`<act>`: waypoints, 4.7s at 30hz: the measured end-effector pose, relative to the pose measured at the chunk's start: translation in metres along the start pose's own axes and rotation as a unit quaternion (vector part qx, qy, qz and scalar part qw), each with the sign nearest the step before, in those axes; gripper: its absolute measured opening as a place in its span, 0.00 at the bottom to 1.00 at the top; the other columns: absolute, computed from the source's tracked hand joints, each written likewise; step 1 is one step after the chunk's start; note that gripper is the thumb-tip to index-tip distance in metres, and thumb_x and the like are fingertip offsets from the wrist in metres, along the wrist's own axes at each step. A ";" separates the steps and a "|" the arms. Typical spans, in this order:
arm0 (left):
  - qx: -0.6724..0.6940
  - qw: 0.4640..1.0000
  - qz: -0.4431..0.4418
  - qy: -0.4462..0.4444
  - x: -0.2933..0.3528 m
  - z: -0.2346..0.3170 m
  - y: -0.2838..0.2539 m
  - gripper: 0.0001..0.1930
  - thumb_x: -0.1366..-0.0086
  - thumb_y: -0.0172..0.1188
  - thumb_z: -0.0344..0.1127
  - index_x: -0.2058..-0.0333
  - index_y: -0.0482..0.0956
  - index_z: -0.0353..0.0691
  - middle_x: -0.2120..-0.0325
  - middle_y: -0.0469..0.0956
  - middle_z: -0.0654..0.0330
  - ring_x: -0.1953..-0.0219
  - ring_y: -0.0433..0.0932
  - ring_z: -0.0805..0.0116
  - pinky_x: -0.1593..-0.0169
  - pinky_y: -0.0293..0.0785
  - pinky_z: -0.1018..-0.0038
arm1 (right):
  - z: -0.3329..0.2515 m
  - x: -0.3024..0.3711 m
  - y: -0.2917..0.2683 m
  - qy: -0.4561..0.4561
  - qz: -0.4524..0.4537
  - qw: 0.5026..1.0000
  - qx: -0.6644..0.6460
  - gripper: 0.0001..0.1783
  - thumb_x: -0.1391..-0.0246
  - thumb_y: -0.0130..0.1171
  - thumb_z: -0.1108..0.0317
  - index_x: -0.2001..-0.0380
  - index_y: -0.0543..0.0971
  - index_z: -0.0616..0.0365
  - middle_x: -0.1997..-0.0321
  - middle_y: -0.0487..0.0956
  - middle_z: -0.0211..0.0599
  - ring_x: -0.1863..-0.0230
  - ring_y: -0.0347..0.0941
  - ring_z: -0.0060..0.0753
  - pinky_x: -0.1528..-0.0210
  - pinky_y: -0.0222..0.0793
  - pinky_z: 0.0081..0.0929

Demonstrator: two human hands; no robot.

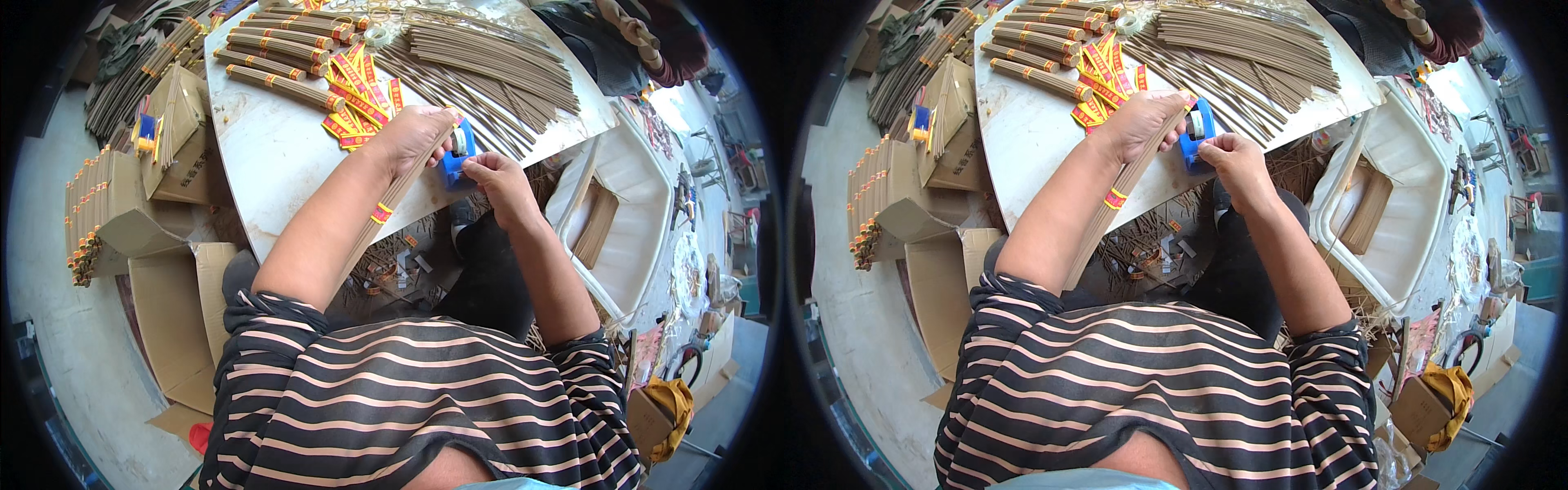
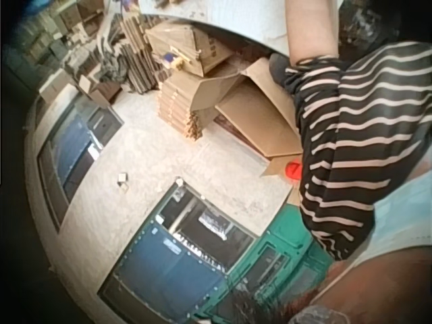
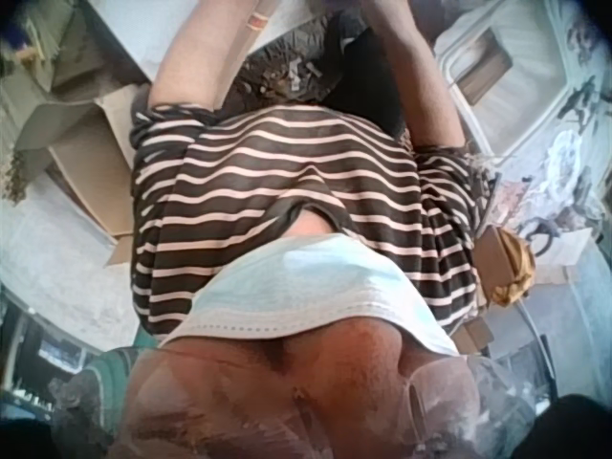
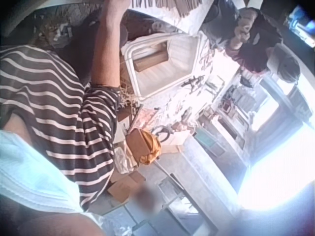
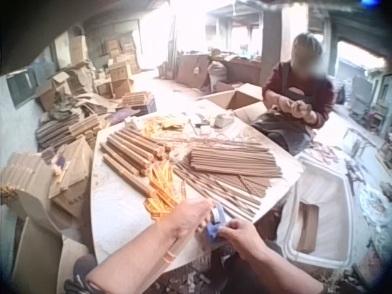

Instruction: The person gathers incense sticks, aligns them into bundles, wraps each bundle with a red and yellow paper label, and secures it with tape. The finished bundles are placed into a cardboard box.

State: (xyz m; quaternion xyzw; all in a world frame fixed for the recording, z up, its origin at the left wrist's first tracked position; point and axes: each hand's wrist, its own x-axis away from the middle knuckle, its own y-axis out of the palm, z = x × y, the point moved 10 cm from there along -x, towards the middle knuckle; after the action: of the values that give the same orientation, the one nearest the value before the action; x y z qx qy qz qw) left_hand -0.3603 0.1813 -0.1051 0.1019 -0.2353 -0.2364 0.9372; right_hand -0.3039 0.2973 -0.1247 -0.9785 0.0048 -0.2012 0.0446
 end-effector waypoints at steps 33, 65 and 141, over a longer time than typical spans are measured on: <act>-0.062 0.997 0.054 -0.006 -0.004 0.000 0.000 0.14 0.37 0.51 0.42 0.74 0.72 0.38 0.83 0.70 0.62 0.86 0.65 0.79 0.86 0.62 0.83 | 0.038 0.021 0.001 0.057 0.070 0.978 -0.190 0.06 0.56 0.57 0.70 0.81 0.72 0.58 0.81 0.70 0.28 0.77 0.63 0.21 0.72 0.57 0.18; -0.070 0.995 0.031 0.060 0.217 0.016 0.023 0.09 0.43 0.56 0.31 0.65 0.71 0.34 0.81 0.69 0.68 0.85 0.66 0.85 0.82 0.63 0.88 | -0.108 0.157 0.097 -0.204 -0.248 0.945 0.057 0.08 0.46 0.57 0.65 0.70 0.75 0.58 0.73 0.71 0.19 0.70 0.62 0.09 0.68 0.58 0.10; 0.124 0.975 -0.143 0.112 0.231 0.015 0.063 0.37 0.34 0.37 0.57 0.38 0.42 0.35 0.85 0.67 0.62 0.90 0.61 0.82 0.87 0.60 0.87 | -0.093 0.154 0.111 -0.268 -0.354 0.868 -0.223 0.07 0.51 0.62 0.69 0.74 0.76 0.61 0.70 0.74 0.28 0.66 0.68 0.19 0.62 0.64 0.18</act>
State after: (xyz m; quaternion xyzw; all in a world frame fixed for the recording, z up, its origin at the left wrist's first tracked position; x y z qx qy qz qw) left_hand -0.1631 0.1213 0.0178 0.2760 -0.1390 -0.3241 0.8941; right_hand -0.1981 0.1744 0.0106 -0.9150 -0.3091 0.0727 -0.2489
